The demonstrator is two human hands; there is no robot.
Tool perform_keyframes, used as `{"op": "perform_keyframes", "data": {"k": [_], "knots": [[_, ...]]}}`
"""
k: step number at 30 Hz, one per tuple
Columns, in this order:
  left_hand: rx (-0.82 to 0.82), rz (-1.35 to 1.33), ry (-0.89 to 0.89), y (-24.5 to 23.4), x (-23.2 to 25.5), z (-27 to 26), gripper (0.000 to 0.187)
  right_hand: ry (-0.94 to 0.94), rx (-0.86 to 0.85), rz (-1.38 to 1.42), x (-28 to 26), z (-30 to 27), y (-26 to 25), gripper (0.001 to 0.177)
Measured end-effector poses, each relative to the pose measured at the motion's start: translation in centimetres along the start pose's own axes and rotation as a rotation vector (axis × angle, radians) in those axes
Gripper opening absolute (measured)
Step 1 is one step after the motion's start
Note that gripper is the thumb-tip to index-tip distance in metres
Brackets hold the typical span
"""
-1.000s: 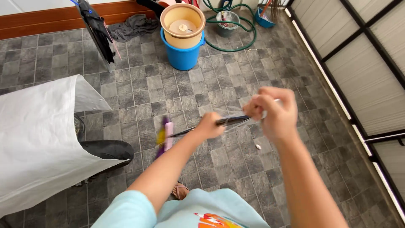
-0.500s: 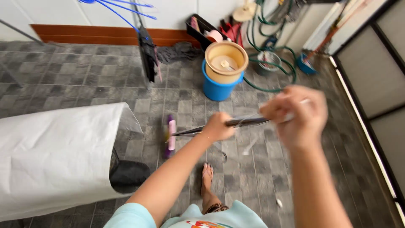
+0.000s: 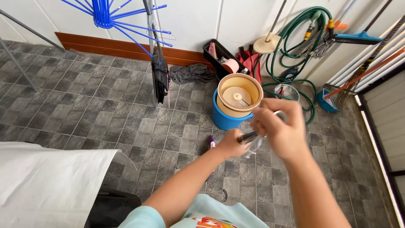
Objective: Organize various household items in a garage including a toy car, stroller, and cleaning tools.
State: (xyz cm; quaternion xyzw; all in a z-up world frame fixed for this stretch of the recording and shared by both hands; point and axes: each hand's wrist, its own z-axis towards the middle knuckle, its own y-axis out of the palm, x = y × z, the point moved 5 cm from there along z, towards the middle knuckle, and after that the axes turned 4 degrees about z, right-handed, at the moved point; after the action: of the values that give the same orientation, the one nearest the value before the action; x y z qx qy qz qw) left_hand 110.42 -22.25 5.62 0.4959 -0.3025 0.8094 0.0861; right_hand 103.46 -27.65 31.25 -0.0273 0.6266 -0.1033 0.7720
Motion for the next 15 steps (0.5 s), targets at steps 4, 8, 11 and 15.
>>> {"op": "perform_keyframes", "data": {"k": [4, 8, 11, 15], "knots": [[0.075, 0.008, -0.043, -2.7, 0.0, 5.0, 0.028, -0.009, 0.017, 0.113, -0.7, 3.4, -1.9, 0.033], [-0.036, 0.139, 0.071, -6.9, -4.5, 9.0, 0.017, -0.184, 0.169, 0.368, 2.7, 6.8, -1.7, 0.033], [-0.134, 0.259, 0.149, -10.0, -11.9, 11.2, 0.013, -0.223, 0.342, 0.481, 8.8, 9.5, 0.6, 0.031], [-0.284, 0.327, 0.250, -13.1, -21.0, 13.5, 0.010, -0.142, 0.436, 0.449, 17.3, 13.3, 4.2, 0.031]]}}
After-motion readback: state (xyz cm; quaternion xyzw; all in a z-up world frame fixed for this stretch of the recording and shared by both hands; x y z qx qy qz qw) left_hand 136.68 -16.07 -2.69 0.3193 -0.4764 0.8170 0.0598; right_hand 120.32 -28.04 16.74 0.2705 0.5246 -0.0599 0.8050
